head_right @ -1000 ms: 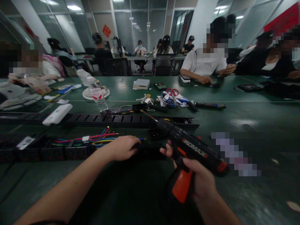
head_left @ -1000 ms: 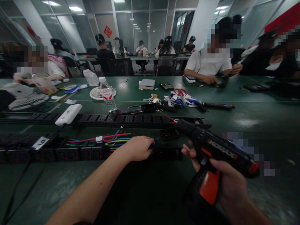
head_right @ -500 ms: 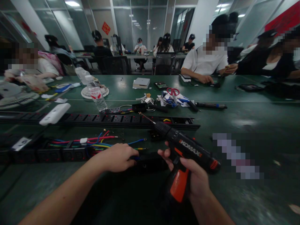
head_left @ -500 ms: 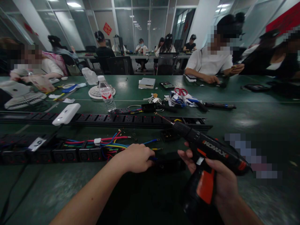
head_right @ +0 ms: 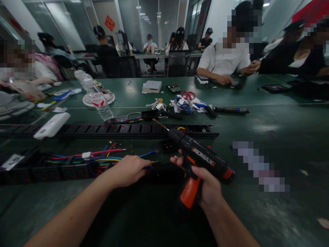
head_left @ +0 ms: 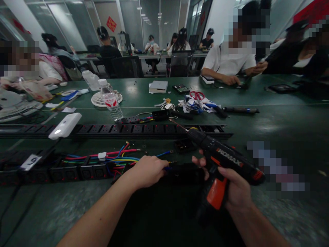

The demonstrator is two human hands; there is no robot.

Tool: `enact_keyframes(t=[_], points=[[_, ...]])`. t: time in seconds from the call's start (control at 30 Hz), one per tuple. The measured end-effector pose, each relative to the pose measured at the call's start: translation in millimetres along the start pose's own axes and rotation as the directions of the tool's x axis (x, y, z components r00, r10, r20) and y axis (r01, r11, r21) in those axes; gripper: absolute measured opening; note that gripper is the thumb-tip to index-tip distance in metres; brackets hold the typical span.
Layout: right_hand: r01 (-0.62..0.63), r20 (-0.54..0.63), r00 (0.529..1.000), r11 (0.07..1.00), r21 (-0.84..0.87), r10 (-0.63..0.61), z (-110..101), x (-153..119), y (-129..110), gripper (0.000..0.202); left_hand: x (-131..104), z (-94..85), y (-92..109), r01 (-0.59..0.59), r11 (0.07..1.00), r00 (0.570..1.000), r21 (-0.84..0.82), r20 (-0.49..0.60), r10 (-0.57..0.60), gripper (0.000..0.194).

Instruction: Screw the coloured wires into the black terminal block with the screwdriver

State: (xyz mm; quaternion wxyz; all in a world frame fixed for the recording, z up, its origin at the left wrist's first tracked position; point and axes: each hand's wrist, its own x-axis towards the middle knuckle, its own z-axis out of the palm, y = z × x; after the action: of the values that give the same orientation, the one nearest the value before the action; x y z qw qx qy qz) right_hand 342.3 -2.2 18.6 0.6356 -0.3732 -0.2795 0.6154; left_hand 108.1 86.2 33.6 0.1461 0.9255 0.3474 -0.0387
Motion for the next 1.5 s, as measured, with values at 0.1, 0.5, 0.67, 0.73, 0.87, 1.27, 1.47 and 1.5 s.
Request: enact_keyframes(t=[0.1,0.5,0.67,0.73,0.87,1.27,1.47,1.5], points=[[-0.003,-0.007,1.0,1.0,-0.01,0.003,5,0,2,0.039,3,5.9,-1,0.034,0.999,0.999,0.039,-0.041,-0.033,0.02],[-0.004,-0.1,0.995,1.0,-0.007,0.004,5,5,3,0.042,-5,-1.9,-7,-0.057,0.994,0.994,-0.091,-0.101,0.048,0.022],[-0.028,-0.107,0.994,1.0,-0.002,0.027,6,7,4,0.039,-11,-8.4,-15,0.02,0.996,0.999,0.087,-0.032,-0.018,0.026],[-0.034,-0.111,0.993,0.999,0.003,0.035,6,7,5,0.04,-10,-10.0,-17,0.031,0.996,0.999,0.083,0.042,-0.034,0.028],[-0.06,-0.104,0.993,0.998,0.031,0.063,8,7,6,0.045,-7,-16.1,-21,-0.029,0.999,0.989,0.012,0.145,0.027,0.024],[-0.1,-0.148,0.981,0.979,0.176,0.127,15,2,4,0.044,0,-11.3,-10,-0.091,0.995,0.979,-0.037,0.178,0.096,0.02],[-0.098,-0.216,0.969,0.987,0.126,0.124,14,4,5,0.052,2,-6.1,-12,-0.066,0.997,0.991,-0.027,0.117,0.068,0.023],[-0.099,-0.222,0.967,0.989,0.113,0.122,15,4,5,0.053,3,-5.7,-12,-0.062,0.998,0.99,-0.025,0.123,0.065,0.023]])
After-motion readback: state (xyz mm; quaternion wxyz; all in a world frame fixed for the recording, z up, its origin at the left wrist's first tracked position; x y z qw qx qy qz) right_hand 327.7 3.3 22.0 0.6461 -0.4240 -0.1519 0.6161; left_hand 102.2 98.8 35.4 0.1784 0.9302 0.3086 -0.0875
